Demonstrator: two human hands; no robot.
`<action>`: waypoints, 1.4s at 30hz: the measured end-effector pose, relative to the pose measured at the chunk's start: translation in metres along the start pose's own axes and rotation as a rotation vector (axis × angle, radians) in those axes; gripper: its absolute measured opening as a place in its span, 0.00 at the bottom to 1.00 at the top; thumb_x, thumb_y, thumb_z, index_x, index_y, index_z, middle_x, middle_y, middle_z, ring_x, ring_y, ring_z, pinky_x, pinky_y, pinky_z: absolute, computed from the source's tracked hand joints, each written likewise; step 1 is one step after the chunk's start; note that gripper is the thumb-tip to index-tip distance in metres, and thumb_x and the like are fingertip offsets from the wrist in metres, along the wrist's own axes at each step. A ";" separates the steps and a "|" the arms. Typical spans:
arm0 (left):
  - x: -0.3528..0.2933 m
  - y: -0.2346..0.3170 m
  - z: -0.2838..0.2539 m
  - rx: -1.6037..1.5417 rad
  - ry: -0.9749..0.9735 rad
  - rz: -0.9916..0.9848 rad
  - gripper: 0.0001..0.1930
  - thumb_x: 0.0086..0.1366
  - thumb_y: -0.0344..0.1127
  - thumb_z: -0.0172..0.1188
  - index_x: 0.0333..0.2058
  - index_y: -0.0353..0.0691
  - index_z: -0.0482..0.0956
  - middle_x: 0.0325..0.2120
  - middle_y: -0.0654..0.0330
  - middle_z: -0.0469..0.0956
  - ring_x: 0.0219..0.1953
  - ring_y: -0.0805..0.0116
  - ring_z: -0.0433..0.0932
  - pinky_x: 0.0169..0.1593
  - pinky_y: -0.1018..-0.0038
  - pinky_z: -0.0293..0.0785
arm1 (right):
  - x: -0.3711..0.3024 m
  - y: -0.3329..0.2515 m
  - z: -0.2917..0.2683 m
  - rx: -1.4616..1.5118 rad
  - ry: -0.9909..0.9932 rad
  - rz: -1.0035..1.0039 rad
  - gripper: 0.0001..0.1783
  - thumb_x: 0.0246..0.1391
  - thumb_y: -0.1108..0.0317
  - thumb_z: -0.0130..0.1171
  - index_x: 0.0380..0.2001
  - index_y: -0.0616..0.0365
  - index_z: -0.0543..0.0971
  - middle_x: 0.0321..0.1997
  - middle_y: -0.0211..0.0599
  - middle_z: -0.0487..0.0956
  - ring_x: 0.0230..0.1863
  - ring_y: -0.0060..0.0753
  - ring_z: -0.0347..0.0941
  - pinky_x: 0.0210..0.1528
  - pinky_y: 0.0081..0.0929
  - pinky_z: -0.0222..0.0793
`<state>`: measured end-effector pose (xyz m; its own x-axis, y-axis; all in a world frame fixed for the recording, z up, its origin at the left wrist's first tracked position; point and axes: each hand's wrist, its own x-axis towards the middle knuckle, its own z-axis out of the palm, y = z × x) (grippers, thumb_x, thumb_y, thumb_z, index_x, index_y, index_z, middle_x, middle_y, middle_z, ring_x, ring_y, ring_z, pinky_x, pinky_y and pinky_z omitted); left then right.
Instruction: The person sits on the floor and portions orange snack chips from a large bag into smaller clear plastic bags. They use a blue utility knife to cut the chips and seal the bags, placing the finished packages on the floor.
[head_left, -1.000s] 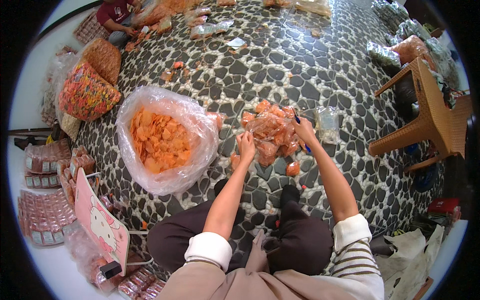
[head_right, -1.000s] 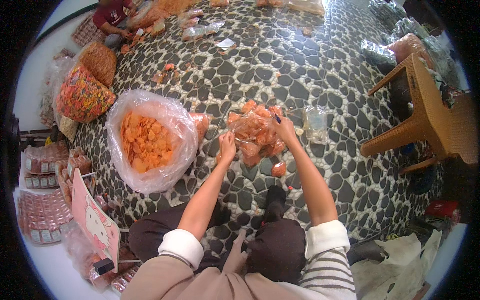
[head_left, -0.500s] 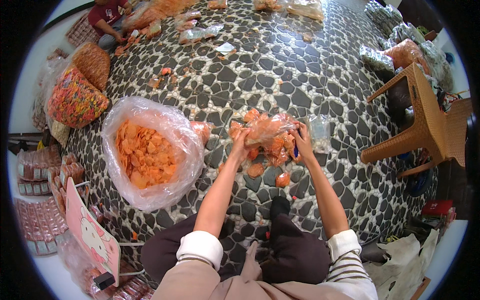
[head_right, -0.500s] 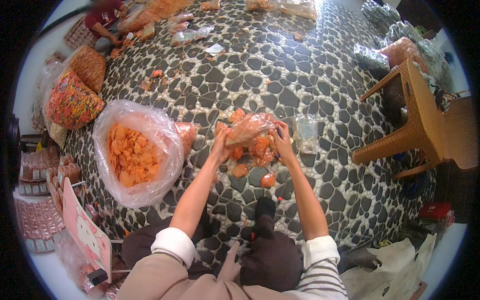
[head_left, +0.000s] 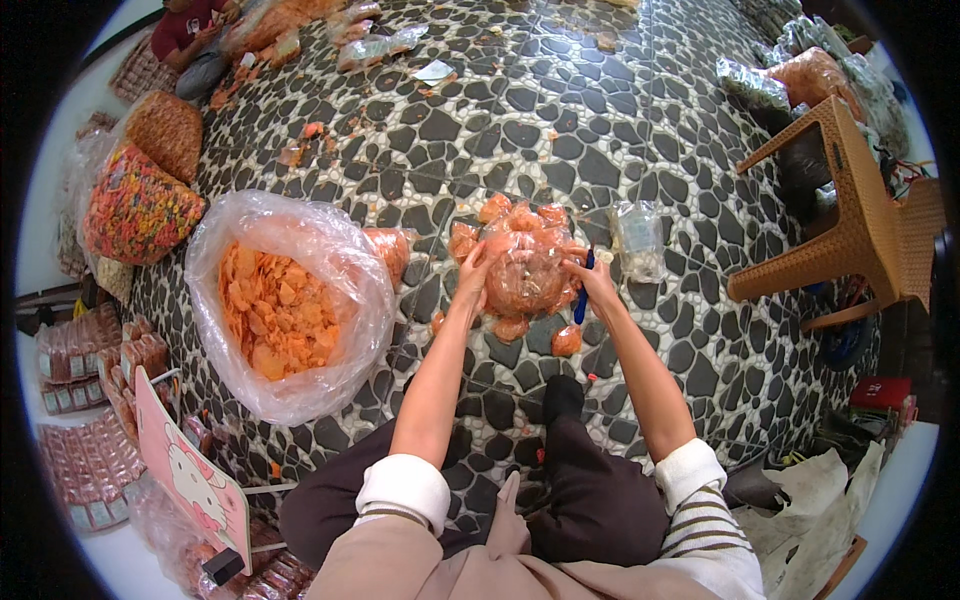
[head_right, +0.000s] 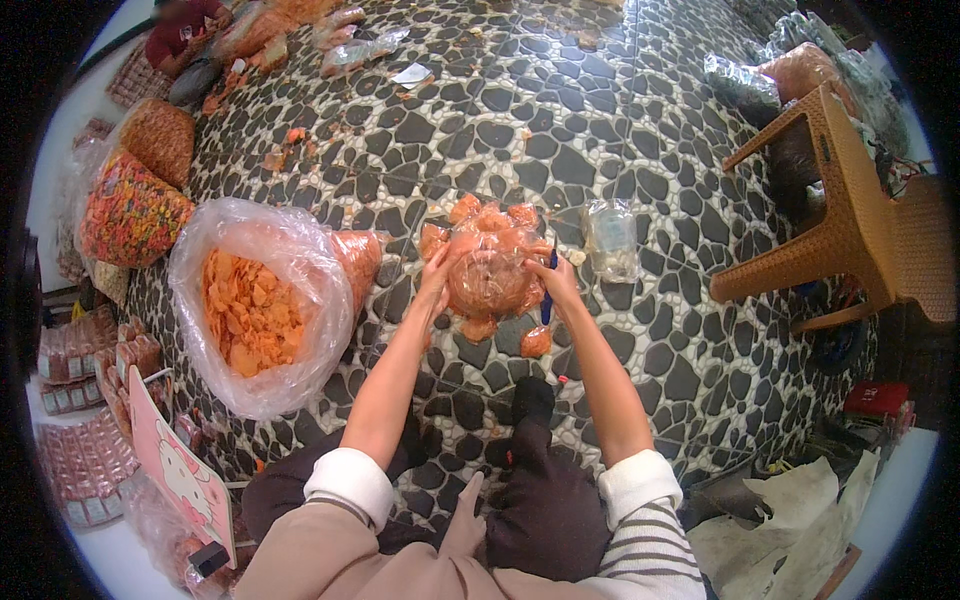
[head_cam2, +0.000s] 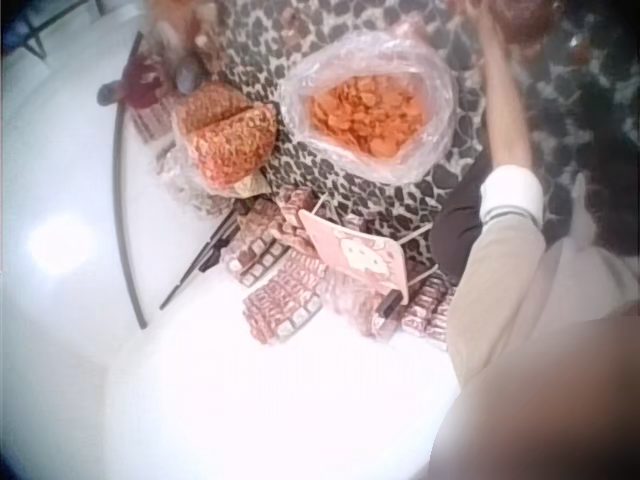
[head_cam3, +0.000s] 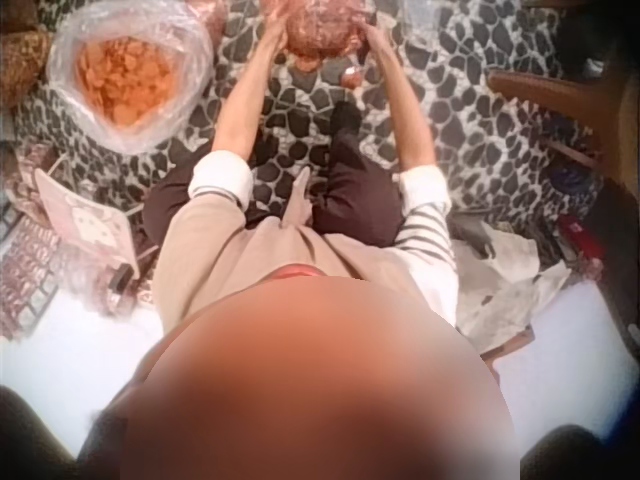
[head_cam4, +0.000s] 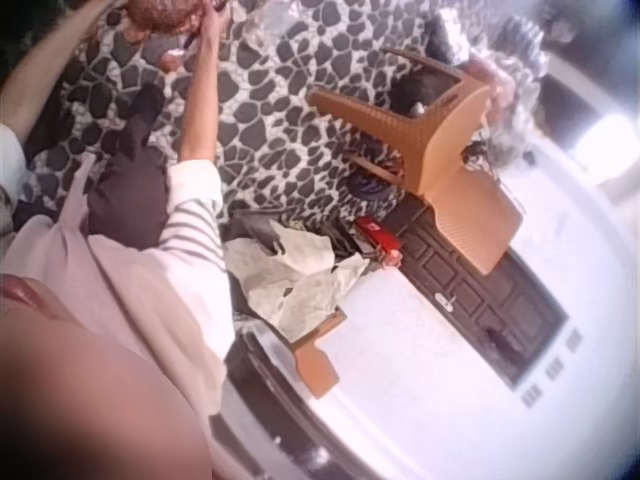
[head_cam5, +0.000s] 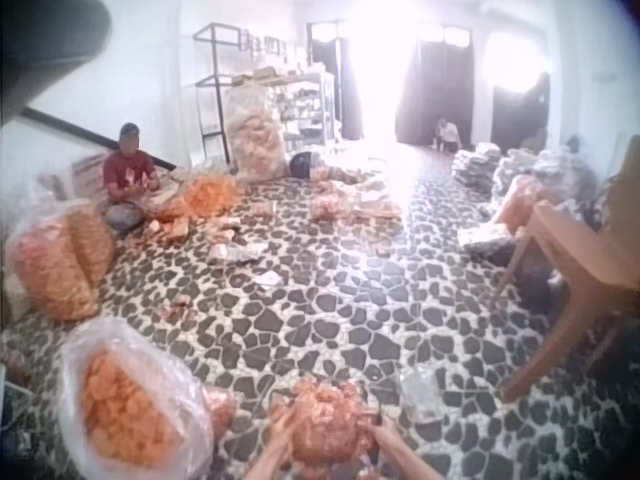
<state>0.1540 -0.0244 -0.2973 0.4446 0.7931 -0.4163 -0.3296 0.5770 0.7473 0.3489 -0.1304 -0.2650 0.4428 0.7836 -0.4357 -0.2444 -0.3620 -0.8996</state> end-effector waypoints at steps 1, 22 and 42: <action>-0.001 -0.002 -0.001 -0.050 0.019 -0.064 0.26 0.53 0.29 0.61 0.51 0.34 0.64 0.48 0.59 0.68 0.49 0.70 0.68 0.52 0.76 0.65 | 0.003 0.002 0.002 0.027 -0.042 -0.036 0.18 0.46 0.64 0.61 0.40 0.58 0.73 0.19 0.20 0.67 0.14 0.11 0.58 0.14 0.13 0.53; -0.006 0.020 0.025 0.491 0.214 0.525 0.06 0.51 0.26 0.63 0.23 0.36 0.73 0.23 0.66 0.74 0.25 0.79 0.72 0.30 0.82 0.67 | 0.020 -0.024 0.003 -0.298 0.085 -0.100 0.08 0.40 0.71 0.62 0.21 0.62 0.74 0.16 0.28 0.73 0.15 0.18 0.66 0.15 0.20 0.59; 0.024 0.021 0.024 0.523 0.233 0.279 0.07 0.62 0.33 0.49 0.37 0.37 0.66 0.24 0.61 0.68 0.20 0.72 0.67 0.23 0.74 0.65 | 0.015 0.016 -0.011 -0.160 -0.085 0.236 0.23 0.46 0.52 0.60 0.38 0.57 0.71 0.25 0.25 0.71 0.15 0.17 0.62 0.15 0.17 0.60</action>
<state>0.1784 0.0020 -0.2795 0.1885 0.9554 -0.2272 0.0695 0.2178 0.9735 0.3613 -0.1297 -0.2860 0.3140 0.7053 -0.6356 -0.1899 -0.6093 -0.7698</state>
